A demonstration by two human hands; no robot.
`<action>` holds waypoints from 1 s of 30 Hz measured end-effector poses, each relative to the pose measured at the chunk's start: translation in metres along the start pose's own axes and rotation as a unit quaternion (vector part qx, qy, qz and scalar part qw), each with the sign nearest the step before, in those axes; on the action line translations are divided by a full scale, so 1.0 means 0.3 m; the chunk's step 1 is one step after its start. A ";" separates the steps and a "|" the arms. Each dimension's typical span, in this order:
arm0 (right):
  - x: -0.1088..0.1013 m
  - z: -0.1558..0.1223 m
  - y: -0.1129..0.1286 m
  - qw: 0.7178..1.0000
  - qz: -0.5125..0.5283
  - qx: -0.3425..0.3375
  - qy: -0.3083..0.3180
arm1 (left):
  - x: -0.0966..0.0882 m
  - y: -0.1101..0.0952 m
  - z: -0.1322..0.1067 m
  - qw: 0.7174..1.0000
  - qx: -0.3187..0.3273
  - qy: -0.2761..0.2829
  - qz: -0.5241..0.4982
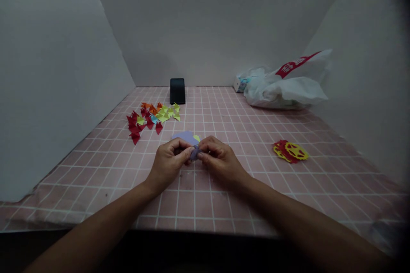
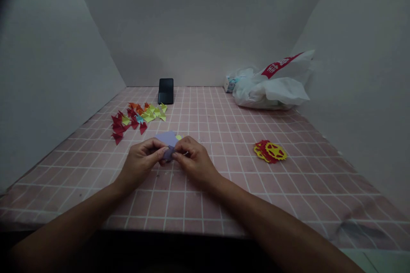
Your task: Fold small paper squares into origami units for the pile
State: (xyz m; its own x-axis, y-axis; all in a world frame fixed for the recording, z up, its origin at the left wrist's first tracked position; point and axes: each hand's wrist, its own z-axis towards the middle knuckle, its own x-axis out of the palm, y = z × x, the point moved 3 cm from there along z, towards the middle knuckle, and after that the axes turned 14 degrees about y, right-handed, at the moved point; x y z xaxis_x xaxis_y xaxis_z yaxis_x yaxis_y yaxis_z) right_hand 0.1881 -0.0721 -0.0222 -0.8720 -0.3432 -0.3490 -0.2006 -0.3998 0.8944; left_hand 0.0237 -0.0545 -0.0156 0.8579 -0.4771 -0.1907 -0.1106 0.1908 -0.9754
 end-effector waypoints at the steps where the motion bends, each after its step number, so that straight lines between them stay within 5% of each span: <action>1: 0.000 0.000 0.000 1.000 -0.001 -0.002 0.002 | 0.001 -0.001 -0.001 1.000 0.002 -0.002 0.003; 30: 0.010 -0.006 -0.002 1.000 -0.005 -0.017 -0.007 | 0.012 0.004 0.000 1.000 0.009 -0.012 -0.024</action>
State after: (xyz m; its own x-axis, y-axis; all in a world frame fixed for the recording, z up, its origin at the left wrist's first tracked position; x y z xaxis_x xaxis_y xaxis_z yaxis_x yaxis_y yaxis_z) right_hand 0.1865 -0.0744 -0.0243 -0.8758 -0.3276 -0.3544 -0.1947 -0.4321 0.8805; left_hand 0.0266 -0.0558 -0.0174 0.8734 -0.4661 -0.1415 -0.0606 0.1843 -0.9810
